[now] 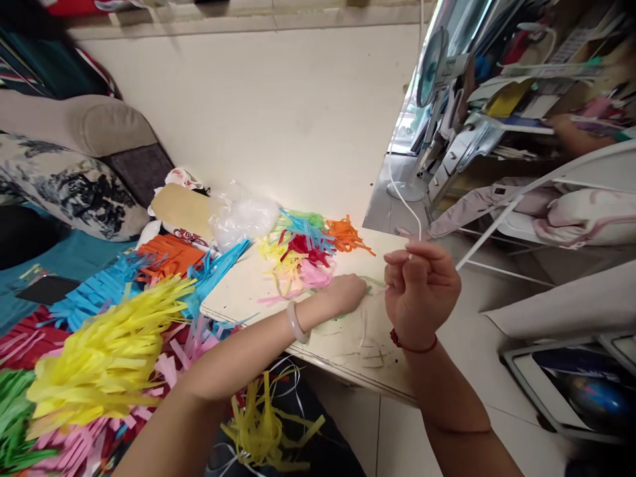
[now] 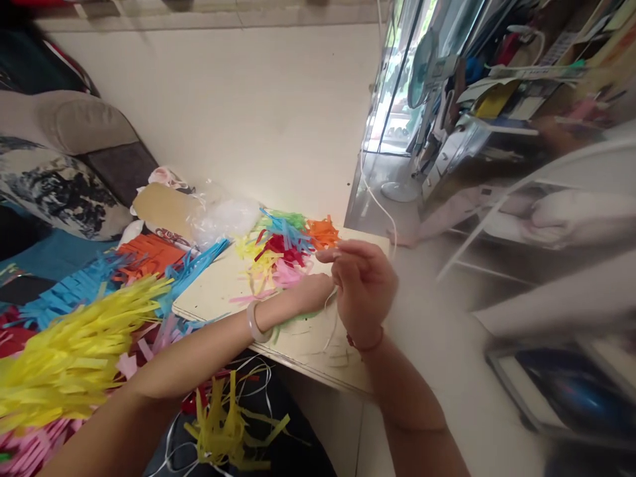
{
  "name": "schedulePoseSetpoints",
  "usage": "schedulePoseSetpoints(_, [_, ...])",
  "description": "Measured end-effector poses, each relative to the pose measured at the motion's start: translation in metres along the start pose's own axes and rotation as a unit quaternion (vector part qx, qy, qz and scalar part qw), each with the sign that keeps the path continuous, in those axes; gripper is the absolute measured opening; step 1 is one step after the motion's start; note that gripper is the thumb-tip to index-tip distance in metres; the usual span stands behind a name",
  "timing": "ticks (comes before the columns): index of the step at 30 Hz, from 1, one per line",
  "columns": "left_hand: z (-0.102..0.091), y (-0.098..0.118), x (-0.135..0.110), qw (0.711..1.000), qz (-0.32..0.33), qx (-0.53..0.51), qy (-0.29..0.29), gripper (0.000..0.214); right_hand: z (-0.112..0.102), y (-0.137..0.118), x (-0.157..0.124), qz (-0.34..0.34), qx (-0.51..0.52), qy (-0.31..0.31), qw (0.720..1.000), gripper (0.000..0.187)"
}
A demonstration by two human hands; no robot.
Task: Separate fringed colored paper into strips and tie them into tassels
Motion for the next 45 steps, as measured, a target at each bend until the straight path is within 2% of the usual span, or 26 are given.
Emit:
schedulePoseSetpoints(2, [-0.004,-0.015,-0.013,0.999,0.001,-0.053,0.005,0.015,-0.001,-0.001,0.001,0.001,0.000,-0.008,1.000,0.011])
schedulePoseSetpoints(4, [-0.017,-0.030,-0.033,0.994,0.010,-0.106,0.020,0.016,0.001,-0.001,0.001,0.010,0.011,-0.020,1.000,0.010])
schedulePoseSetpoints(6, [-0.034,-0.044,-0.056,0.971,0.015,-0.231,0.060,0.019,0.006,0.000,-0.001,0.026,0.025,-0.040,0.999,0.007])
schedulePoseSetpoints(7, [-0.043,-0.053,-0.068,0.940,0.013,-0.330,0.088,0.021,0.010,0.000,-0.002,0.036,0.028,-0.053,0.998,0.005])
schedulePoseSetpoints(9, [-0.053,-0.069,-0.091,0.851,0.002,-0.506,0.140,0.026,0.022,0.004,-0.006,0.065,0.013,-0.091,0.994,0.004])
schedulePoseSetpoints(10, [-0.055,-0.075,-0.102,0.813,-0.003,-0.560,0.162,0.030,0.029,0.007,-0.009,0.081,-0.002,-0.114,0.990,0.005])
schedulePoseSetpoints(11, [-0.056,-0.078,-0.112,0.794,-0.007,-0.580,0.182,0.035,0.036,0.010,-0.012,0.095,-0.021,-0.137,0.986,0.006])
schedulePoseSetpoints(12, [-0.057,-0.080,-0.121,0.788,-0.009,-0.582,0.203,0.042,0.043,0.013,-0.015,0.106,-0.040,-0.160,0.981,0.007])
schedulePoseSetpoints(14, [-0.059,-0.079,-0.136,0.798,-0.013,-0.549,0.249,0.058,0.054,0.019,-0.021,0.114,-0.077,-0.200,0.970,0.007])
schedulePoseSetpoints(16, [-0.061,-0.072,-0.149,0.828,-0.015,-0.481,0.288,0.068,0.062,0.024,-0.027,0.110,-0.114,-0.227,0.961,0.008])
schedulePoseSetpoints(19, [-0.064,-0.056,-0.163,0.874,-0.015,-0.348,0.339,0.069,0.065,0.026,-0.033,0.096,-0.160,-0.240,0.953,0.010])
schedulePoseSetpoints(21, [-0.066,-0.045,-0.169,0.886,-0.006,-0.283,0.368,0.068,0.065,0.024,-0.034,0.084,-0.175,-0.238,0.952,0.010])
schedulePoseSetpoints(28, [-0.072,-0.028,-0.177,0.885,0.011,-0.170,0.434,0.061,0.066,0.014,-0.038,0.035,-0.196,-0.239,0.950,0.009])
schedulePoseSetpoints(34, [-0.070,-0.027,-0.179,0.890,-0.012,-0.130,0.436,0.059,0.070,0.007,-0.039,-0.017,-0.226,-0.246,0.942,0.010])
schedulePoseSetpoints(41, [-0.069,-0.027,-0.179,0.899,-0.021,-0.093,0.428,0.058,0.073,-0.001,-0.044,-0.109,-0.284,-0.262,0.916,0.012])
schedulePoseSetpoints(45, [-0.070,-0.025,-0.181,0.899,-0.022,-0.057,0.434,0.056,0.073,0.000,-0.045,-0.102,-0.276,-0.271,0.916,0.007])
Point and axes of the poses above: each hand's wrist, its own x-axis towards the middle knuckle, its own z-axis out of the palm, y = z × x, the point moved 8 cm from there along x, towards the middle knuckle, and after that the axes turned 3 degrees about x, right-handed, at the moved point
